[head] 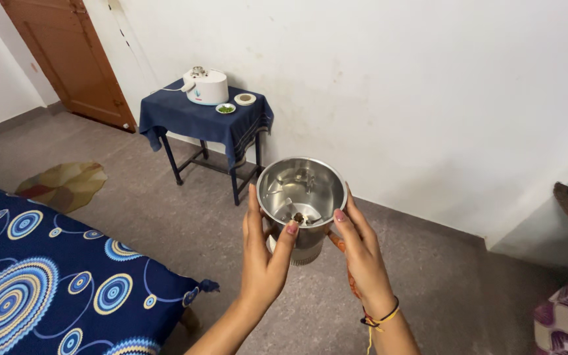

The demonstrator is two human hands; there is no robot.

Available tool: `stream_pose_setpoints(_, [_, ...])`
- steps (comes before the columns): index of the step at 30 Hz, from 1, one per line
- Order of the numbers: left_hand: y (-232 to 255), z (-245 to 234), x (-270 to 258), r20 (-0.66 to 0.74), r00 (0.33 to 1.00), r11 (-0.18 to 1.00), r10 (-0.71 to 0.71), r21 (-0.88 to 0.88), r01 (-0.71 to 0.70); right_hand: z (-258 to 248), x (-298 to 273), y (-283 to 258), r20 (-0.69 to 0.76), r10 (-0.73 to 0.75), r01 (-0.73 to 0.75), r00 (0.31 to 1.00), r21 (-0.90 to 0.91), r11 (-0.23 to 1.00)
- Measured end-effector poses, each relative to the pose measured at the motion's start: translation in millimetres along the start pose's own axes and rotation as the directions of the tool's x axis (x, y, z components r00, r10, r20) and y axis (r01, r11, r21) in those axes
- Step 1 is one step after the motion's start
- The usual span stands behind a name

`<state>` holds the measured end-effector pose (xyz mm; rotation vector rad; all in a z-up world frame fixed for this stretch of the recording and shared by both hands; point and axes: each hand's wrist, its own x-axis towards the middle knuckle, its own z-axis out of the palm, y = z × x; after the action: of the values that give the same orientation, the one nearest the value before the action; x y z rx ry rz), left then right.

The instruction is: The person removes the lid from a blender jar on a shelf, carries it to a small table, and places it down. Then the person returns to the shelf, picks up the blender jar, and places it onto the blender base on the table.

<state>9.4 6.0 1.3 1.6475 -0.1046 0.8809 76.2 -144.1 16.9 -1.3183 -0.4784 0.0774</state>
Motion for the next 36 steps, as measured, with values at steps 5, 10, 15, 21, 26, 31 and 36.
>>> stream_pose_setpoints(5, [-13.3,-2.4,20.0,0.0,1.0,1.0,-0.006,0.01,0.006,3.4,22.6,8.3,-0.008,-0.019,0.018,1.0,-0.089,0.996])
stream_pose_setpoints(10, [-23.2,2.5,30.4,0.003,1.0,1.0,-0.023,0.0,0.023,0.5,35.2,12.3,-0.011,0.025,-0.026,1.0,-0.034,0.999])
stream_pose_setpoints(15, [-30.8,13.6,39.5,0.001,1.0,0.999,-0.013,0.03,0.013,-9.1,48.7,14.8,0.012,-0.061,0.061,0.998,-0.074,0.995])
stream_pose_setpoints(21, [-40.7,29.8,54.7,-0.005,0.999,0.998,-0.038,0.05,0.038,-22.8,70.4,15.0,0.003,0.041,-0.041,0.999,-0.016,0.999])
stream_pose_setpoints(26, [-46.7,47.4,72.2,-0.026,0.999,0.998,-0.038,0.044,0.039,-35.9,94.4,13.5,0.048,0.008,-0.009,0.999,0.023,1.0])
stream_pose_setpoints(31, [-56.4,66.7,90.0,-0.05,0.998,0.998,-0.032,0.054,0.035,-50.7,120.5,15.4,0.068,-0.009,0.006,0.998,0.042,0.999])
stream_pose_setpoints(36, [-67.1,83.4,104.6,-0.071,0.997,0.997,-0.029,0.076,0.034,-66.0,145.6,18.6,0.091,-0.079,0.083,0.993,-0.043,0.996])
